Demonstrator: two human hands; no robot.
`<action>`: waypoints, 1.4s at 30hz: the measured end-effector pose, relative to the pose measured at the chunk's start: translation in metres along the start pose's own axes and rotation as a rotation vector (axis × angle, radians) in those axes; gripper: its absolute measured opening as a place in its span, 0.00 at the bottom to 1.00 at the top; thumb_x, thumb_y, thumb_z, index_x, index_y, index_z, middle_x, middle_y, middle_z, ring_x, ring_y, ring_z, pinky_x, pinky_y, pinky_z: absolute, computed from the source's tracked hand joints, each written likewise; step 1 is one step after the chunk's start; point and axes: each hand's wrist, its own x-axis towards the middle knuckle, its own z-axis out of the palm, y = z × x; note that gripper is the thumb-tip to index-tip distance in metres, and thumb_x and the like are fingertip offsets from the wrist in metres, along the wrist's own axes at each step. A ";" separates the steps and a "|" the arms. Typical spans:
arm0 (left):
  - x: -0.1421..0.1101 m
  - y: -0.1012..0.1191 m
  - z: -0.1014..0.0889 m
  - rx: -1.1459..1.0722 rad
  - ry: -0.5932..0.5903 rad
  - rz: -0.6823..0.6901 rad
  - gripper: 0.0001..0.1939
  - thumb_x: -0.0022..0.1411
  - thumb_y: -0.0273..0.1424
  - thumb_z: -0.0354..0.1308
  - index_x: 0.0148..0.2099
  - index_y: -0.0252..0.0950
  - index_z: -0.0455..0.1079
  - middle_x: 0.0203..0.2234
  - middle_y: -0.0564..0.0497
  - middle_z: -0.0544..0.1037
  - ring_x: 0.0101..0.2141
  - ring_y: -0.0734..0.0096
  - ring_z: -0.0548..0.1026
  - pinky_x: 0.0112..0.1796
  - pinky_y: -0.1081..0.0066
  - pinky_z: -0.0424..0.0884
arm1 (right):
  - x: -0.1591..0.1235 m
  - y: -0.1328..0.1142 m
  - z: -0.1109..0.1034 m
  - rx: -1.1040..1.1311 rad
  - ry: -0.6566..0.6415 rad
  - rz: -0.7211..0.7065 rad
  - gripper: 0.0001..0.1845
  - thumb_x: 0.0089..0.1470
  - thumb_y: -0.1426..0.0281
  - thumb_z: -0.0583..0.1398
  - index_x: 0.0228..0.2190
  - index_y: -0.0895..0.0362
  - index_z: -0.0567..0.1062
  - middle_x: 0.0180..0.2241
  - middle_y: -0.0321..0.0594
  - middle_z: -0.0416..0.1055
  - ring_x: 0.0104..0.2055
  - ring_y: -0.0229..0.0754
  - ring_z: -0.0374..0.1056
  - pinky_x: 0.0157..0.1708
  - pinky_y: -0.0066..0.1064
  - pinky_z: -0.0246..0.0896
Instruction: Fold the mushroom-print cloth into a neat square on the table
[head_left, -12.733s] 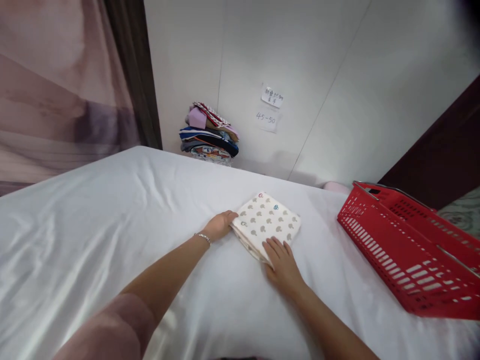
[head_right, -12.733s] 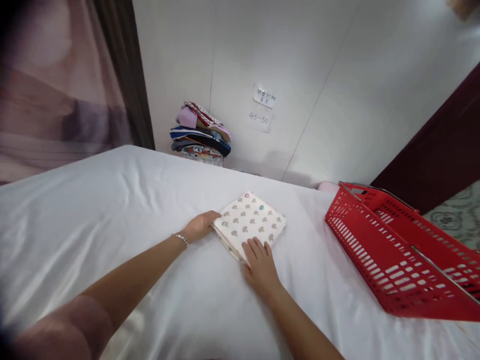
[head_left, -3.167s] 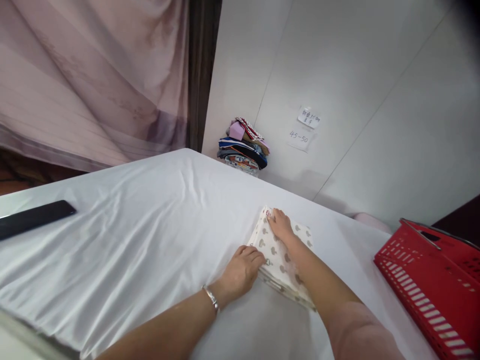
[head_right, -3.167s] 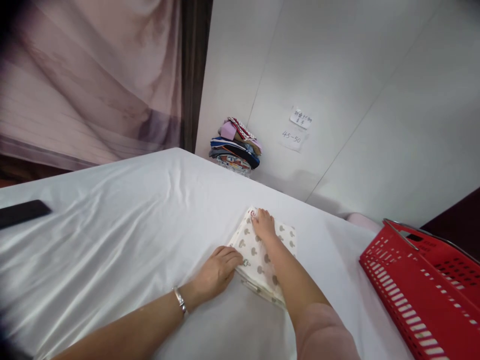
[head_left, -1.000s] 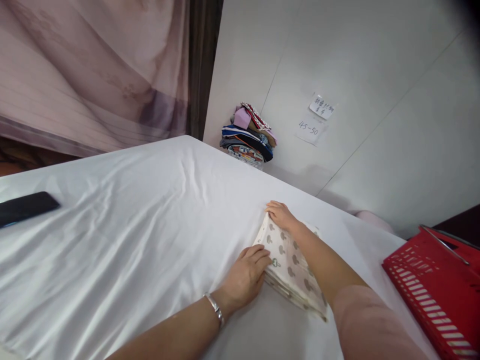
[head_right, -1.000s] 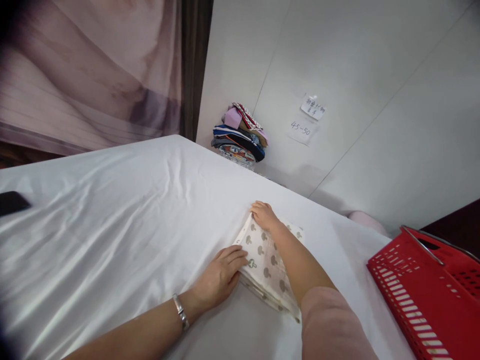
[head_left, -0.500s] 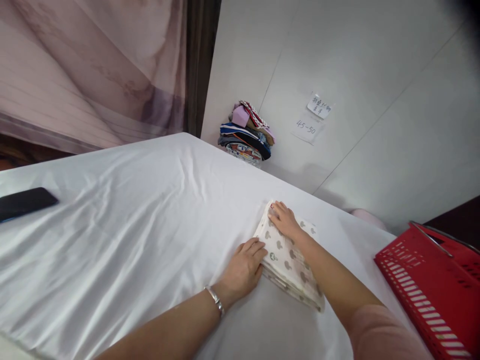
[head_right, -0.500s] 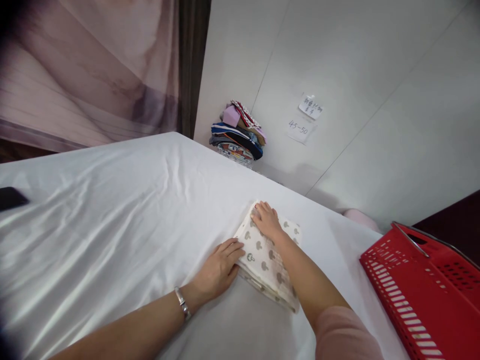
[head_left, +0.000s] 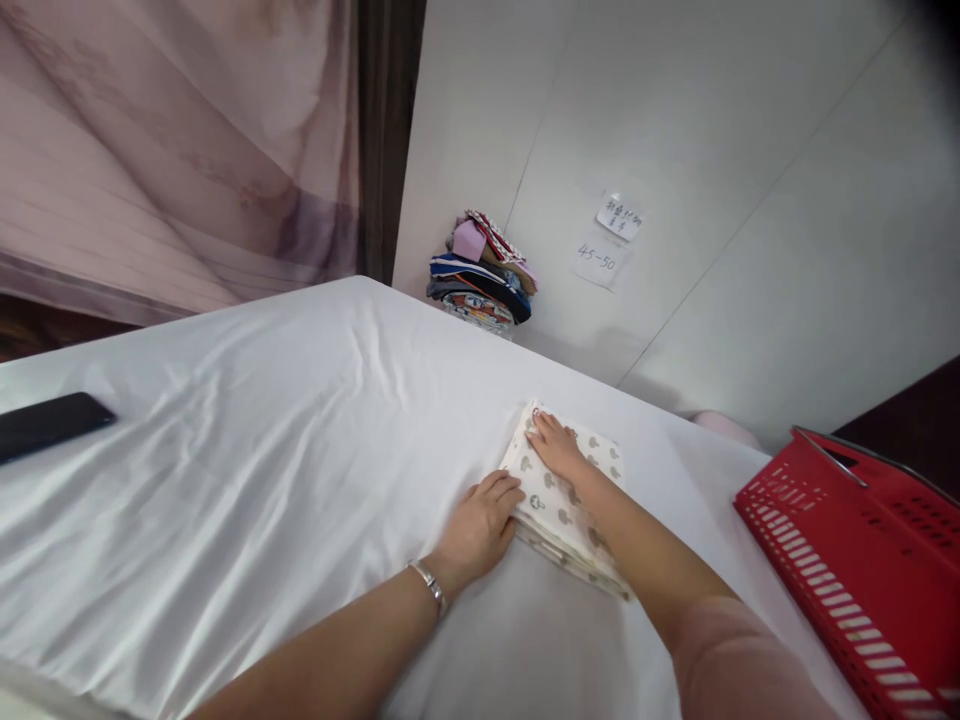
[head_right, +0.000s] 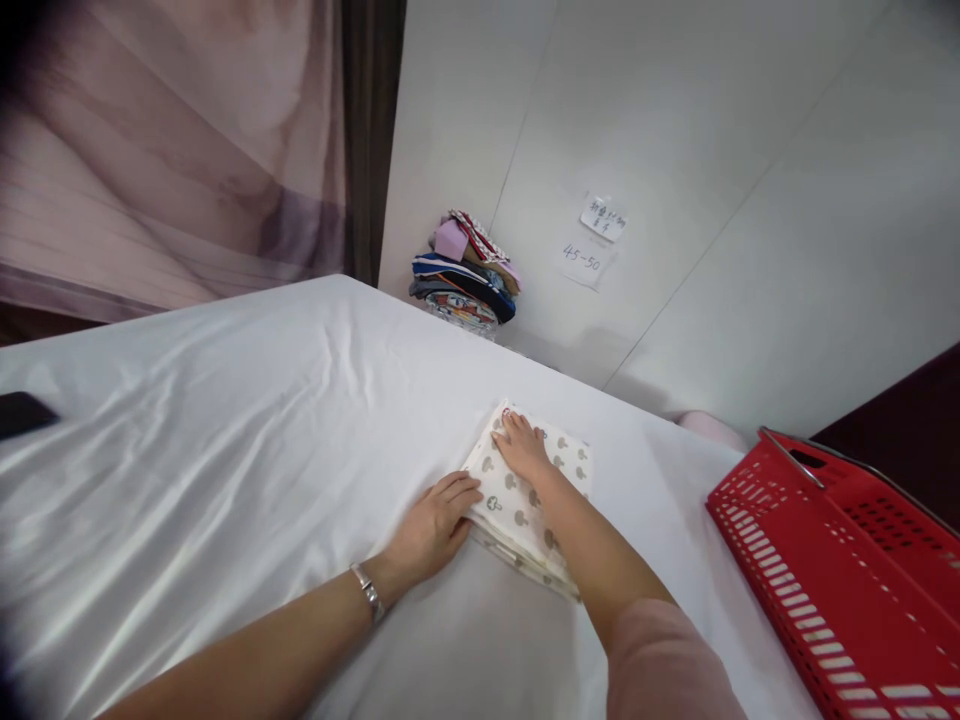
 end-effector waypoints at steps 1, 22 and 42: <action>0.000 0.000 0.000 0.001 0.001 0.003 0.21 0.53 0.20 0.53 0.50 0.38 0.66 0.51 0.48 0.69 0.56 0.62 0.60 0.51 0.57 0.64 | -0.010 -0.001 0.000 0.015 -0.008 0.000 0.27 0.60 0.57 0.44 0.58 0.53 0.56 0.63 0.44 0.45 0.65 0.48 0.38 0.58 0.50 0.35; 0.007 -0.010 -0.001 -0.008 0.056 0.098 0.19 0.57 0.24 0.52 0.52 0.35 0.65 0.50 0.44 0.69 0.53 0.61 0.63 0.53 0.58 0.63 | -0.240 0.060 0.007 0.225 0.551 0.080 0.17 0.57 0.62 0.52 0.43 0.53 0.74 0.49 0.45 0.69 0.54 0.48 0.62 0.54 0.47 0.56; 0.001 -0.004 -0.012 -0.033 0.107 -0.192 0.21 0.52 0.25 0.54 0.50 0.39 0.60 0.44 0.48 0.70 0.42 0.66 0.71 0.42 0.67 0.71 | -0.171 -0.024 0.009 0.129 0.420 -0.167 0.13 0.58 0.67 0.53 0.42 0.51 0.74 0.42 0.40 0.71 0.45 0.44 0.64 0.46 0.38 0.58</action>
